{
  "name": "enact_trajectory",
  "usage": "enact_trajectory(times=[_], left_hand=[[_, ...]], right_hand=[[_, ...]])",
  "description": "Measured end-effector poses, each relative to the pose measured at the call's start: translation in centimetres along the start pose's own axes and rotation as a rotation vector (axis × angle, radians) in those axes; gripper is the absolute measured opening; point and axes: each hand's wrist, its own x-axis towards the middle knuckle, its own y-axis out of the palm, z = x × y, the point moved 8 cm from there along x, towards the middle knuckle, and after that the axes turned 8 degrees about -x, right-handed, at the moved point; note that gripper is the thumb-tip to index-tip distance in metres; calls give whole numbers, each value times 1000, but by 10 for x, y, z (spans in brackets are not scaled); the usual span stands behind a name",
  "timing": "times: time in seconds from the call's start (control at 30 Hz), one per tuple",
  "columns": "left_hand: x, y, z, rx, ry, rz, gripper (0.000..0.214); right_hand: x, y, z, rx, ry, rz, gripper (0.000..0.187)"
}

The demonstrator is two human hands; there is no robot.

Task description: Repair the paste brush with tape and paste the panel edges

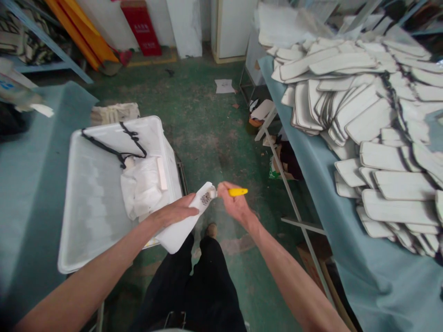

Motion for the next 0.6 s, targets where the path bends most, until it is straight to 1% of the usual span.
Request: enact_trajectory(times=[0.07, 0.1, 0.13, 0.23, 0.27, 0.37, 0.4, 0.43, 0.53, 0.6], left_hand=[[-3, -1, 3, -1, 8, -3, 39], [-4, -2, 4, 0, 9, -5, 39], [-5, -2, 6, 2, 8, -8, 39], [-6, -3, 12, 11, 7, -25, 42], [-6, -3, 14, 16, 7, -31, 43], [-6, -2, 20, 30, 4, -41, 45], [-7, -1, 21, 31, 2, -43, 46], [-7, -1, 22, 31, -1, -45, 47], [-9, 0, 21, 32, -6, -46, 45], [-11, -1, 20, 34, -3, -49, 42]], right_hand=[[-3, 7, 0, 19, 2, 68, 47], [-4, 8, -1, 29, 5, 67, 47], [-4, 6, -3, 42, 12, 32, 48], [-4, -4, -10, 88, 45, -131, 51], [-6, -3, -12, 105, 59, -145, 51], [-14, 11, -19, 154, 109, -67, 52], [-17, 13, -21, 170, 127, -61, 52], [-19, 12, -24, 187, 144, -79, 52], [-20, 4, -32, 237, 181, -201, 54], [-22, 7, -35, 264, 208, -213, 55]])
